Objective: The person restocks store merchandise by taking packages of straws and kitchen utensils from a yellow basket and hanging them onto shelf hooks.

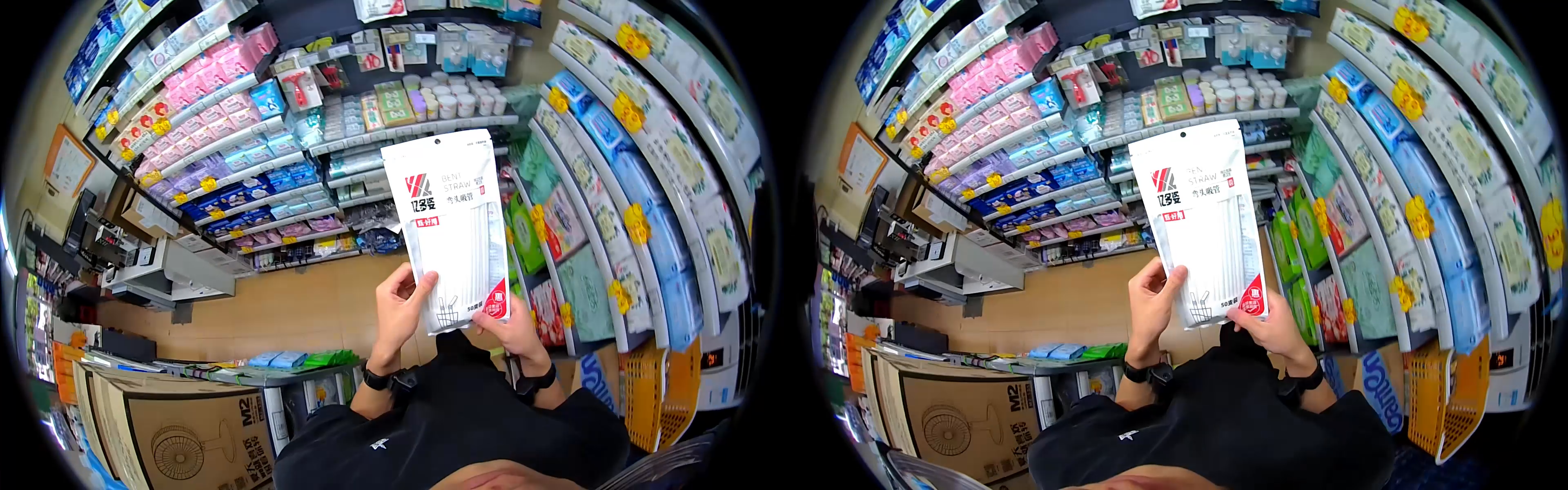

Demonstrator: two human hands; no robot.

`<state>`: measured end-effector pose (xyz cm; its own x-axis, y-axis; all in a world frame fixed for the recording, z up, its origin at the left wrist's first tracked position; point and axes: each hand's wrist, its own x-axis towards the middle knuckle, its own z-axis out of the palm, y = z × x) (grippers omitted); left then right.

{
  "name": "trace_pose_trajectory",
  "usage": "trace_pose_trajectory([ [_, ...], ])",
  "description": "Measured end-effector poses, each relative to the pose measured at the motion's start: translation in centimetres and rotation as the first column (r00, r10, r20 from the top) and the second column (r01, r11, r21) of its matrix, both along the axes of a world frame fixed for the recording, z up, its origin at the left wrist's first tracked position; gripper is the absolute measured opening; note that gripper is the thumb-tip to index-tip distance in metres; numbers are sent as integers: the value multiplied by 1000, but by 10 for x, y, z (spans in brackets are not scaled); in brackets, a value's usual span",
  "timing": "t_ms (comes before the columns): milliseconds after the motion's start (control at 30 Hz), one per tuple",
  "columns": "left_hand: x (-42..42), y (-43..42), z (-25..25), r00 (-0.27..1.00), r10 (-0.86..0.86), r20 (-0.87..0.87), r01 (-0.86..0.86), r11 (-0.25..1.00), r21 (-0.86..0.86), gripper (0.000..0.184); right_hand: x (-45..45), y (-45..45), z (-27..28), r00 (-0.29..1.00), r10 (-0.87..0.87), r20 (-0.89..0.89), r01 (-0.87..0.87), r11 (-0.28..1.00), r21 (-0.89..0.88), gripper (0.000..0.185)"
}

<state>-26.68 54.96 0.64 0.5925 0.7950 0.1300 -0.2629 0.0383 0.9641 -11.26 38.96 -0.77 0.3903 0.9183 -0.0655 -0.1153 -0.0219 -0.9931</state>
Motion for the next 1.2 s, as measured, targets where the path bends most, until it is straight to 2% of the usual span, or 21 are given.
trace_pose_trajectory([
  [200, 44, 50, 14, 998, 45, 47, -47, 998, 43, 24, 55, 66, -3, 998, 36, 49, -43, 988, 147, 22],
  [467, 125, 116, 14, 985, 151, 78, -161, 978, 133, 31, 149, 156, 16, 997, 49, 67, -62, 975, 215, 19],
  [533, 141, 127, 12, 972, 179, 154, -196, 975, 106, 33, 166, 174, 23, 998, 30, 57, -43, 971, 236, 17],
  [800, 176, 178, 19, 952, 255, 169, -278, 952, 130, 38, 210, 252, 54, 988, 64, 142, -100, 958, 267, 15],
  [1200, 225, 328, 64, 931, 276, 237, -332, 911, 244, 38, 258, 405, 95, 968, 27, 248, -129, 905, 406, 15],
])
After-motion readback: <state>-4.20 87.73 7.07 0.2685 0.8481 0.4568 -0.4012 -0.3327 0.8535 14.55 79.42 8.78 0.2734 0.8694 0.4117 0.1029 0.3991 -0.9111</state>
